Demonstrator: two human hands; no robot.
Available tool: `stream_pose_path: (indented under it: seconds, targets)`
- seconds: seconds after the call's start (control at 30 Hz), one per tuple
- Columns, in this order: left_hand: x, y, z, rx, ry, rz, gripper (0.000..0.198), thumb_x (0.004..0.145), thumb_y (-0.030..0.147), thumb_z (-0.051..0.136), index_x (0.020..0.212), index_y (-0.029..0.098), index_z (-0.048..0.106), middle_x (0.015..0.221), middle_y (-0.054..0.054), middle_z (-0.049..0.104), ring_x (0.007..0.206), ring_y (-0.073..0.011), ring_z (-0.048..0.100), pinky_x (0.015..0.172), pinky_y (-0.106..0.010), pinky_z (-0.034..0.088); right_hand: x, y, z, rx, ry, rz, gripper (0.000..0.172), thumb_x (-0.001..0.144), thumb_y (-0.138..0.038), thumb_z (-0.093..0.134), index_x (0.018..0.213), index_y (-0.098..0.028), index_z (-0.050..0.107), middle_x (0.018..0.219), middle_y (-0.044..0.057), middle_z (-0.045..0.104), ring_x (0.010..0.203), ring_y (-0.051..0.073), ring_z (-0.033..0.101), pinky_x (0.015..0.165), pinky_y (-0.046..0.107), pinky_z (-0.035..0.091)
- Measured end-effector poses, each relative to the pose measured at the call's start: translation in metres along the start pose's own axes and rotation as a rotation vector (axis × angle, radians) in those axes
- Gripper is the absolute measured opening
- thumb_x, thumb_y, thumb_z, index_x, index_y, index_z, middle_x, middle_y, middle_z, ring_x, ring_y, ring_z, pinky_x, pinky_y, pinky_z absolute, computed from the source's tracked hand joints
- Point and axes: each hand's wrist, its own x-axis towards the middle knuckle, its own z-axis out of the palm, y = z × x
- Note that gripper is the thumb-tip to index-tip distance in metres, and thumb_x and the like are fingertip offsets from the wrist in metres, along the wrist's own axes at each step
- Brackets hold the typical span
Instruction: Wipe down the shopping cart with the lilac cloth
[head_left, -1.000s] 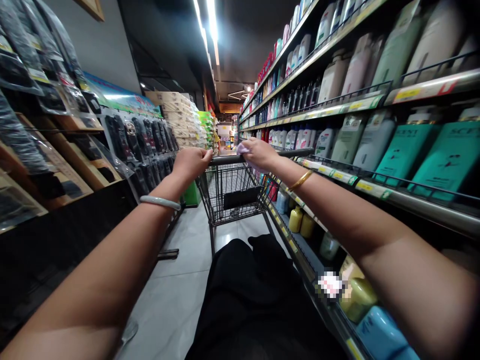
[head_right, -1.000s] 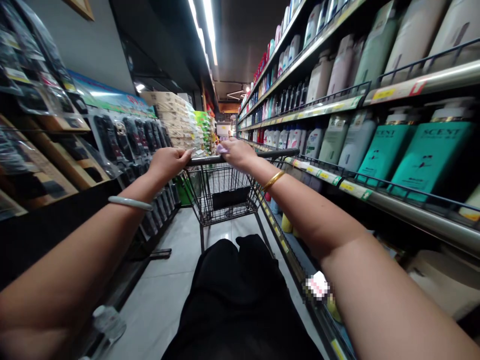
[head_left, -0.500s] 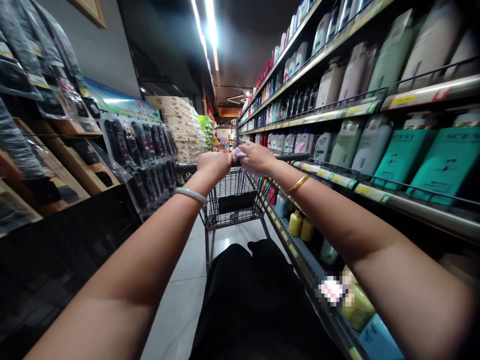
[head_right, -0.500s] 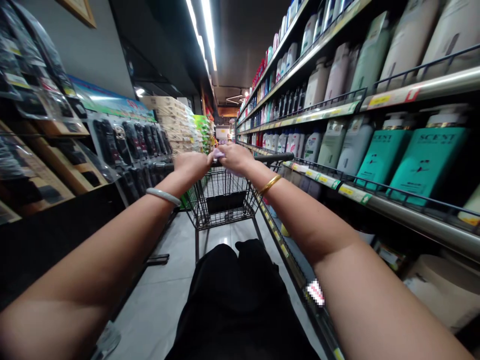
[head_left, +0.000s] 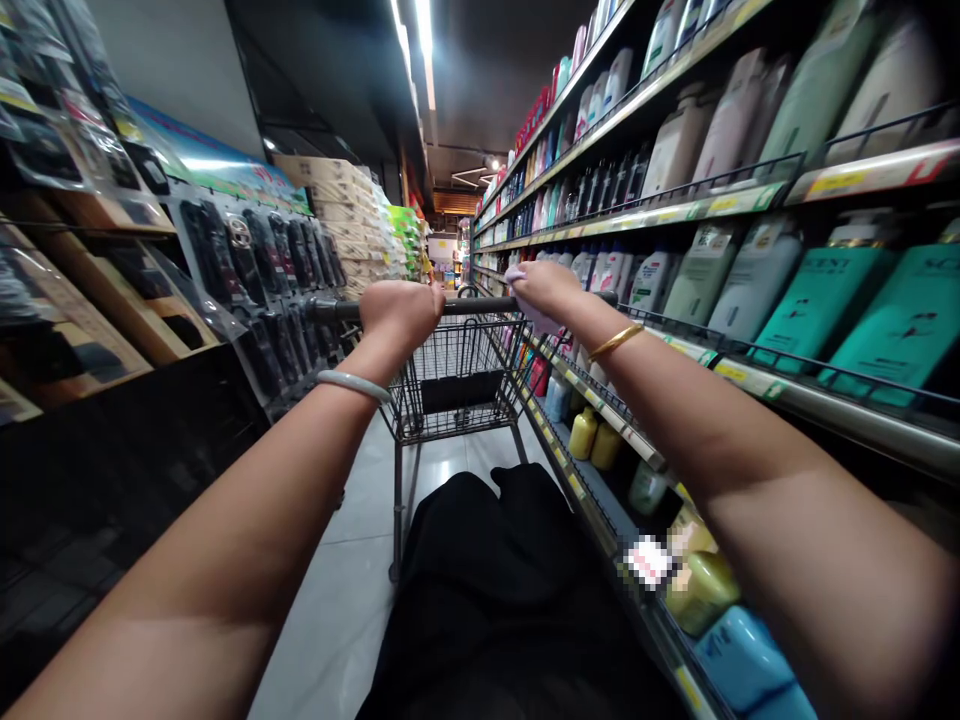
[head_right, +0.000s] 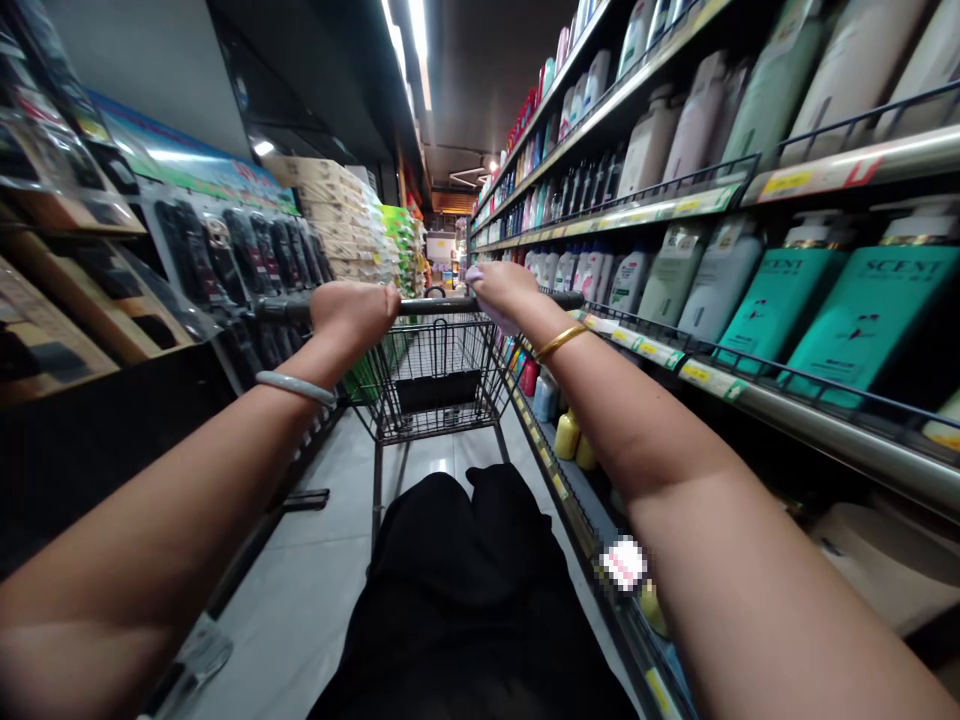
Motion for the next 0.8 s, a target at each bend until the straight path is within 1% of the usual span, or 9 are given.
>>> stream_pose_path:
  seconds: [0.07,0.17,0.27,0.37,0.43,0.57,0.63,0.73,0.8]
  targets:
    - [0.000,-0.004,0.002,-0.004,0.016,-0.019,0.080,0.107,0.044,0.013,0.107,0.005,0.083,0.102,-0.028,0.078,0.100,-0.0393,0.075,0.076,-0.043,0.046,-0.005,-0.003,0.000,-0.020,0.015,-0.054,0.036,0.100,-0.031,0.051,0.120,-0.018,0.078,0.130,0.018,0.078,0.111,0.031,0.071,0.086,0.037,0.049]
    - [-0.001,-0.011,0.003,0.001,0.015,-0.019,0.079,0.107,0.045,0.014,0.105,0.007,0.083,0.102,-0.026,0.079,0.099,-0.0381,0.074,0.077,-0.041,0.045,-0.012,-0.002,0.001,0.025,0.049,-0.195,0.036,0.101,-0.033,0.050,0.121,-0.023,0.078,0.134,0.012,0.077,0.114,0.027,0.070,0.088,0.034,0.049]
    - [-0.001,-0.018,0.004,0.033,0.003,-0.028,0.079,0.107,0.047,0.014,0.106,0.008,0.083,0.104,-0.023,0.079,0.098,-0.0347,0.073,0.077,-0.039,0.044,-0.011,0.018,-0.002,0.039,0.054,-0.054,0.038,0.103,-0.032,0.046,0.123,-0.025,0.078,0.132,0.010,0.079,0.111,0.027,0.071,0.084,0.033,0.049]
    - [-0.001,-0.023,0.005,0.046,0.012,-0.037,0.077,0.108,0.048,0.016,0.107,0.011,0.083,0.104,-0.020,0.079,0.095,-0.0302,0.071,0.075,-0.038,0.043,-0.008,0.037,-0.004,-0.046,0.049,0.161,0.037,0.098,-0.028,0.051,0.122,-0.020,0.079,0.129,0.015,0.080,0.111,0.032,0.073,0.083,0.036,0.049]
    - [-0.001,-0.026,0.006,0.045,0.023,-0.048,0.076,0.108,0.048,0.016,0.106,0.011,0.083,0.102,-0.020,0.079,0.093,-0.0296,0.070,0.075,-0.038,0.042,-0.011,0.039,-0.003,-0.079,0.058,0.137,0.037,0.096,-0.028,0.053,0.120,-0.018,0.079,0.128,0.018,0.079,0.111,0.033,0.073,0.084,0.037,0.049]
    - [-0.001,-0.033,0.006,0.050,0.018,-0.057,0.075,0.106,0.045,0.017,0.105,0.010,0.084,0.100,-0.022,0.079,0.095,-0.0331,0.073,0.076,-0.039,0.043,-0.024,0.040,-0.001,-0.055,0.130,-0.060,0.039,0.099,-0.032,0.047,0.118,-0.020,0.079,0.128,0.014,0.079,0.108,0.029,0.072,0.084,0.035,0.049]
    - [-0.002,-0.037,0.005,0.062,0.007,-0.047,0.077,0.105,0.045,0.016,0.105,0.009,0.084,0.099,-0.023,0.078,0.095,-0.0350,0.073,0.075,-0.040,0.043,-0.026,0.050,-0.003,-0.040,0.138,-0.013,0.039,0.099,-0.030,0.046,0.118,-0.022,0.079,0.128,0.013,0.080,0.107,0.029,0.072,0.081,0.033,0.049]
    - [-0.002,-0.040,0.004,0.073,-0.001,-0.041,0.081,0.105,0.046,0.014,0.105,0.007,0.084,0.099,-0.025,0.078,0.096,-0.0379,0.074,0.076,-0.041,0.044,-0.024,0.063,-0.007,-0.087,0.114,0.140,0.037,0.094,-0.027,0.050,0.117,-0.020,0.079,0.125,0.015,0.081,0.104,0.031,0.072,0.078,0.035,0.047]
    - [-0.003,-0.042,0.004,0.066,0.004,-0.052,0.082,0.105,0.046,0.012,0.106,0.006,0.084,0.100,-0.026,0.078,0.098,-0.0392,0.074,0.077,-0.042,0.043,-0.023,0.064,-0.007,-0.104,0.106,0.143,0.035,0.093,-0.027,0.053,0.113,-0.020,0.080,0.122,0.016,0.081,0.104,0.031,0.072,0.078,0.035,0.047]
